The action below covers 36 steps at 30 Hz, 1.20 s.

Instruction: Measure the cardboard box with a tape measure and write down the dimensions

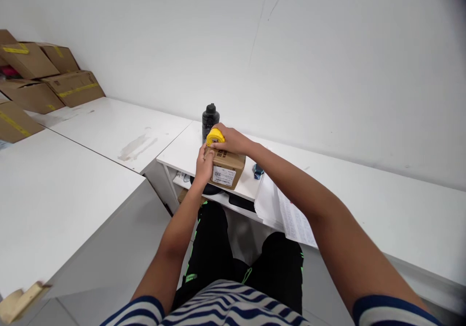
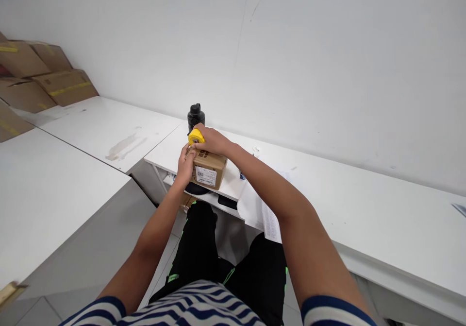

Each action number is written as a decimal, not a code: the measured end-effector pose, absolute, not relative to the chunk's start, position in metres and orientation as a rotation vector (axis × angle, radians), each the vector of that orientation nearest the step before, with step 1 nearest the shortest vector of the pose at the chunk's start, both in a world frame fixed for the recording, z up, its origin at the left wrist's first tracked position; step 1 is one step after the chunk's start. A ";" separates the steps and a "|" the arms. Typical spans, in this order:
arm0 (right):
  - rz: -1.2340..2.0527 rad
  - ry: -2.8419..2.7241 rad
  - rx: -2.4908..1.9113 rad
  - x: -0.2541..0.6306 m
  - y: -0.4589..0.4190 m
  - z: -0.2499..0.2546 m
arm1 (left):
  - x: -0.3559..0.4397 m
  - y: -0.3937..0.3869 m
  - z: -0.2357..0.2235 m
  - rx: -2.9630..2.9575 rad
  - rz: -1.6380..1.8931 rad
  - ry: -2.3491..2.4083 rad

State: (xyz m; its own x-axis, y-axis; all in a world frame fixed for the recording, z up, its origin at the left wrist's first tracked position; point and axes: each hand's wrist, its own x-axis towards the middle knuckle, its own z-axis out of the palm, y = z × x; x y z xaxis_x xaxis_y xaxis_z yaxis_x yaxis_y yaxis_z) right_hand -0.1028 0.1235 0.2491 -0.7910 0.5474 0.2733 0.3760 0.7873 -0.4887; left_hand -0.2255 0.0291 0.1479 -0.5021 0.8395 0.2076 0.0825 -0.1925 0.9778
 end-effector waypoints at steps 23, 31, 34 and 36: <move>0.821 -2.438 -1.014 0.038 0.106 0.238 | -0.222 0.036 0.151 1.032 1.877 1.479; 0.874 -2.372 -1.041 0.066 0.099 0.228 | -0.225 0.043 0.149 0.994 1.907 1.487; 0.839 -2.380 -1.026 0.066 0.097 0.227 | -0.225 0.044 0.148 0.987 1.918 1.478; 0.826 -2.381 -1.017 0.067 0.097 0.227 | -0.225 0.044 0.149 0.985 1.923 1.480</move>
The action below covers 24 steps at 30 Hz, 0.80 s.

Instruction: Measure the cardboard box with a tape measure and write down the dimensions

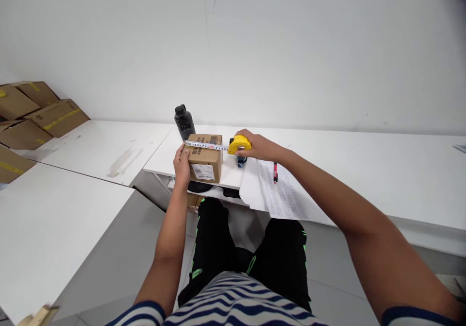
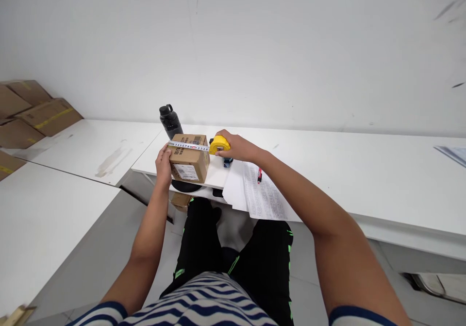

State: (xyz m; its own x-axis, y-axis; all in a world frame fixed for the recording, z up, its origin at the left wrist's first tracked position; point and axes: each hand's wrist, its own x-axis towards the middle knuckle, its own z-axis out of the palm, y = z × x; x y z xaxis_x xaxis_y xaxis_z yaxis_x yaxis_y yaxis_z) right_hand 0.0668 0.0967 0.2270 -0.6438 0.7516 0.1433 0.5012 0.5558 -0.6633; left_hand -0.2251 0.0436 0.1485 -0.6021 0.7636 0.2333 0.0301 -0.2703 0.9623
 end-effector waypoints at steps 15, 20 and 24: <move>0.443 -2.404 -0.801 -0.002 0.107 0.238 | -0.223 0.042 0.146 1.012 1.923 1.483; 0.438 -2.490 -0.683 -0.054 0.117 0.237 | -0.223 0.039 0.145 1.008 1.888 1.479; 0.493 -2.509 -0.615 -0.089 0.120 0.235 | -0.221 0.034 0.147 0.996 1.828 1.499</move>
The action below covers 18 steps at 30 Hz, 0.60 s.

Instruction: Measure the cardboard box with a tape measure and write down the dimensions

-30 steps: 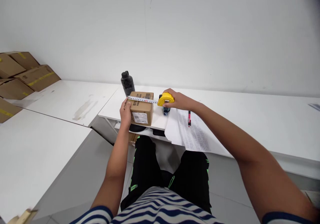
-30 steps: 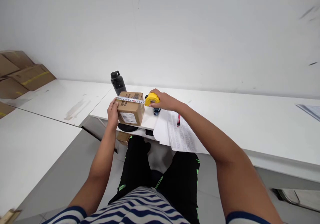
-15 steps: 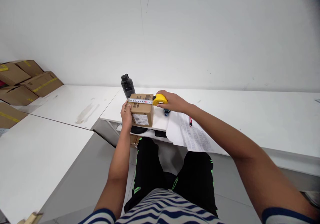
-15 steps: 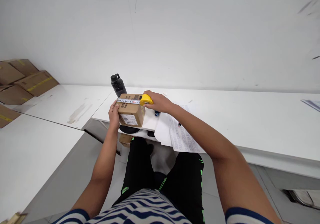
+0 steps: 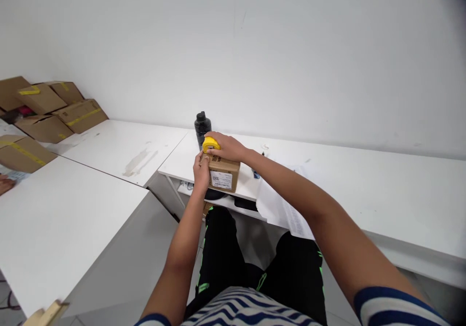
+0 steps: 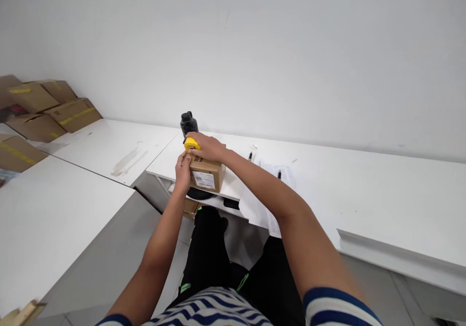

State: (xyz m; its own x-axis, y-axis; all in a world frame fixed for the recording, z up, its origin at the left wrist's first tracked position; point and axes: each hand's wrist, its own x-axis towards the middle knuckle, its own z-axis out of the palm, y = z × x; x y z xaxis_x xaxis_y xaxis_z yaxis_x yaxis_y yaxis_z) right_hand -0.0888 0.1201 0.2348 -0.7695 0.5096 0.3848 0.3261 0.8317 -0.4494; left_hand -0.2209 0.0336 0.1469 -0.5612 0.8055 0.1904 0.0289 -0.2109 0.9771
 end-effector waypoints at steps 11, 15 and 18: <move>0.612 -2.325 -0.655 -0.092 0.111 0.237 | -0.219 0.027 0.143 0.977 1.808 1.446; 0.551 -2.036 -0.833 -0.046 0.099 0.225 | -0.231 0.034 0.139 0.895 1.898 1.407; 0.509 -1.865 -1.017 0.002 0.089 0.210 | -0.252 0.040 0.136 0.751 1.985 1.330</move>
State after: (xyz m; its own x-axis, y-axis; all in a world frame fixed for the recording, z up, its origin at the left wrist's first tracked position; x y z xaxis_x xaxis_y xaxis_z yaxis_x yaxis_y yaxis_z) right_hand 0.0018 0.0893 0.2098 -0.2340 0.8170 0.5270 0.4362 0.5727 -0.6941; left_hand -0.2524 0.0404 0.1363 -0.6415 0.7588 0.1126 -0.1843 -0.2949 0.9376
